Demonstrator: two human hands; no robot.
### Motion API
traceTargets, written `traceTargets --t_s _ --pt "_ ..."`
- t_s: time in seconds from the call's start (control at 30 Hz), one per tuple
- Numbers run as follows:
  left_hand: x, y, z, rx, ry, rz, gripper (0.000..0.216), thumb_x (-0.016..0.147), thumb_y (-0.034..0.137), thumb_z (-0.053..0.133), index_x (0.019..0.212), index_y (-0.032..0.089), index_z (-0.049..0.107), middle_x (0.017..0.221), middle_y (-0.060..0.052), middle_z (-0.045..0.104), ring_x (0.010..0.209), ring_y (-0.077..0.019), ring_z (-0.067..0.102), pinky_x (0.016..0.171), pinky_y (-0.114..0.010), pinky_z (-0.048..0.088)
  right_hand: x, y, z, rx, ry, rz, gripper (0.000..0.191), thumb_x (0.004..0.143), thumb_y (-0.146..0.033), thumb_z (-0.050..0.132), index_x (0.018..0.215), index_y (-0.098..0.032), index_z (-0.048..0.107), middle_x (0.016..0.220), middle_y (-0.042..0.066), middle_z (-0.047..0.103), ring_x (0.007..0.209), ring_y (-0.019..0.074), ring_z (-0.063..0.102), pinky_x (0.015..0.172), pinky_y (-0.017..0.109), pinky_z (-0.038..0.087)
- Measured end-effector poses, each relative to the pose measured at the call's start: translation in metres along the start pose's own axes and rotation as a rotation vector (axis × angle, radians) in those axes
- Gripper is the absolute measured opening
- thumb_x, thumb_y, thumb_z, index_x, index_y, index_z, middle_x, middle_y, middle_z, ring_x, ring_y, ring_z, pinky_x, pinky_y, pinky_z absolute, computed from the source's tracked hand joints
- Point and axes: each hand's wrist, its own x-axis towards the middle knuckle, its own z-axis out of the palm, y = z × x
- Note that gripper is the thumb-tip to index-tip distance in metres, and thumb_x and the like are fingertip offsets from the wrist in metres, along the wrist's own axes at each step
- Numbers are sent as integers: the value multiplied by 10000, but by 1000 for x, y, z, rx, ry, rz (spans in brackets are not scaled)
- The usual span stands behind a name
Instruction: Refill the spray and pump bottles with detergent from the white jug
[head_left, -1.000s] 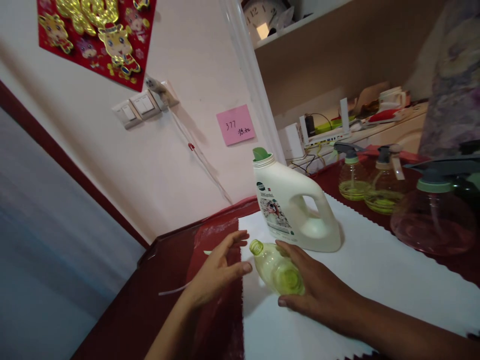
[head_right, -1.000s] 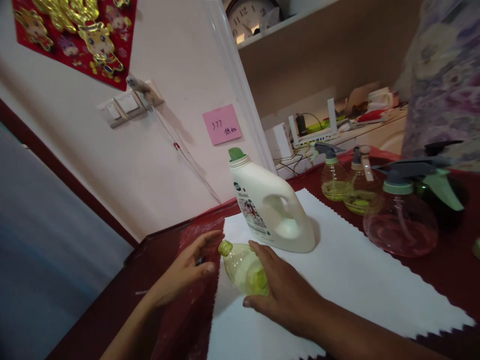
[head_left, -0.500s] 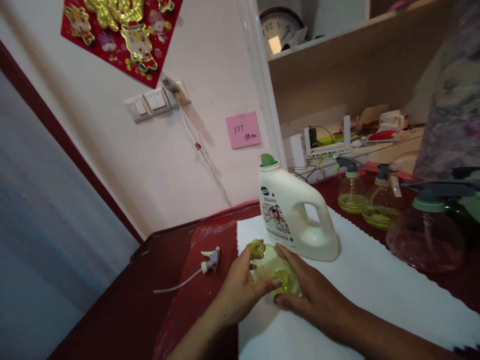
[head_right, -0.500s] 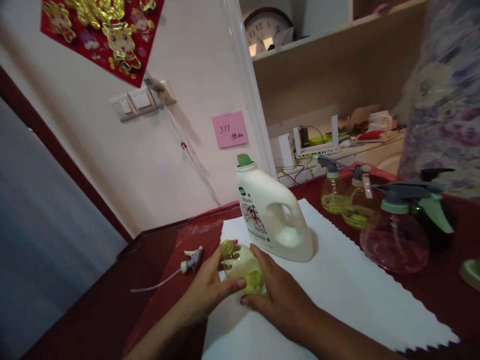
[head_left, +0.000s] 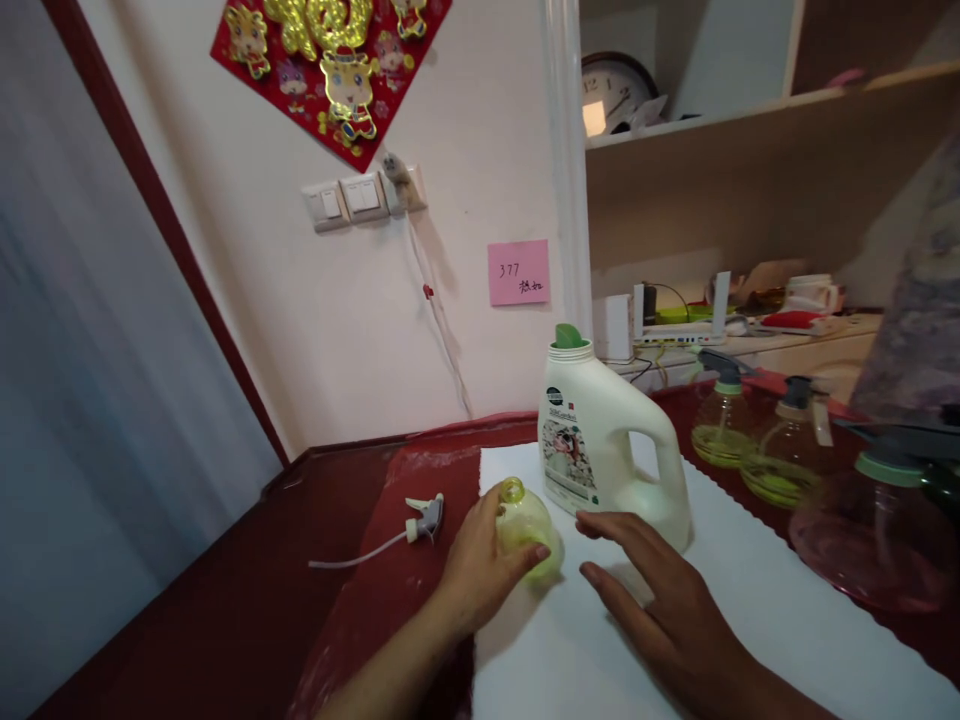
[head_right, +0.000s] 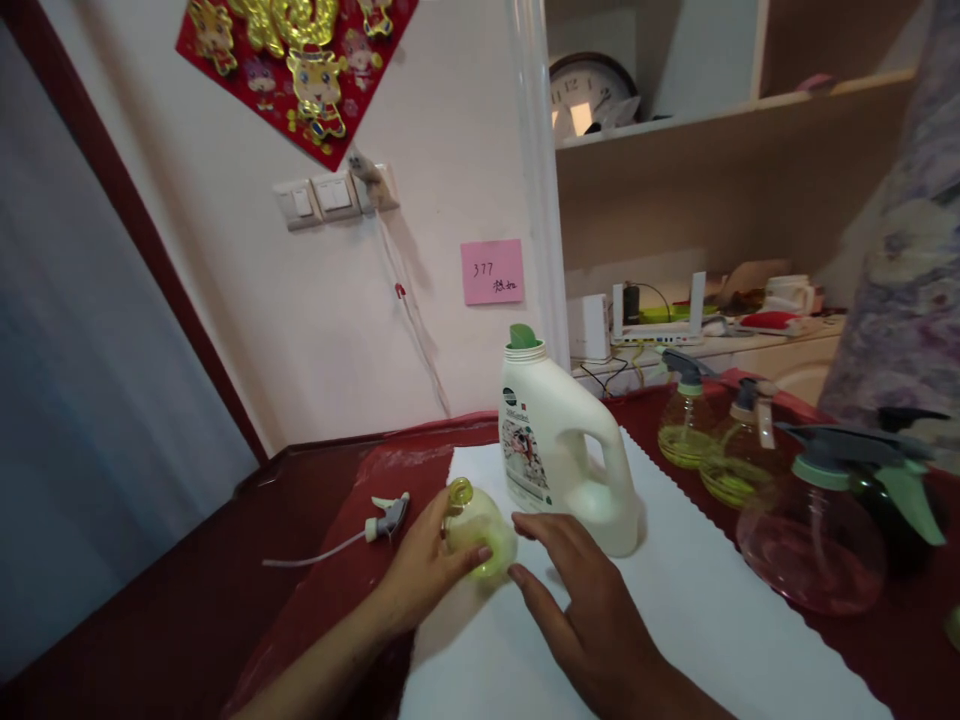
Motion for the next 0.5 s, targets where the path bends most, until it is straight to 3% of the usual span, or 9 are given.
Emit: traceTargets --t_s 0.1,0.23,0.37,0.5 --pt "0 -4 2 -13 -14 -1 806 721 382 837 1446 240 514 1474 -155 554 1386 -373 474 1165 -520 362 7 -2 -12 -111 145 -22 358 972 -307 569 1328 -329 540 1247 68 658 1175 273 630 977 462 557" --pt "1 -7 -1 3 -43 -20 847 718 399 841 1469 233 485 1484 -163 532 1366 -366 483 1164 -526 356 19 2 -26 -169 301 136 443 953 -419 557 1374 -295 492 1433 126 522 1358 366 468 1132 625 372" --pt "0 -4 -2 44 -48 -32 854 715 396 840 1469 217 482 1489 -165 525 1367 -365 478 1163 -514 354 25 20 -31 -155 359 288 635 923 -541 552 1460 -228 421 1560 156 395 1478 373 332 1222 615 231" --pt "-1 0 -2 58 -54 -35 847 721 390 832 1468 207 477 1483 -163 530 1357 -359 484 1151 -501 363 25 43 -29 -49 322 443 823 861 -621 598 1519 -181 371 1579 182 391 1470 383 350 1217 606 246"
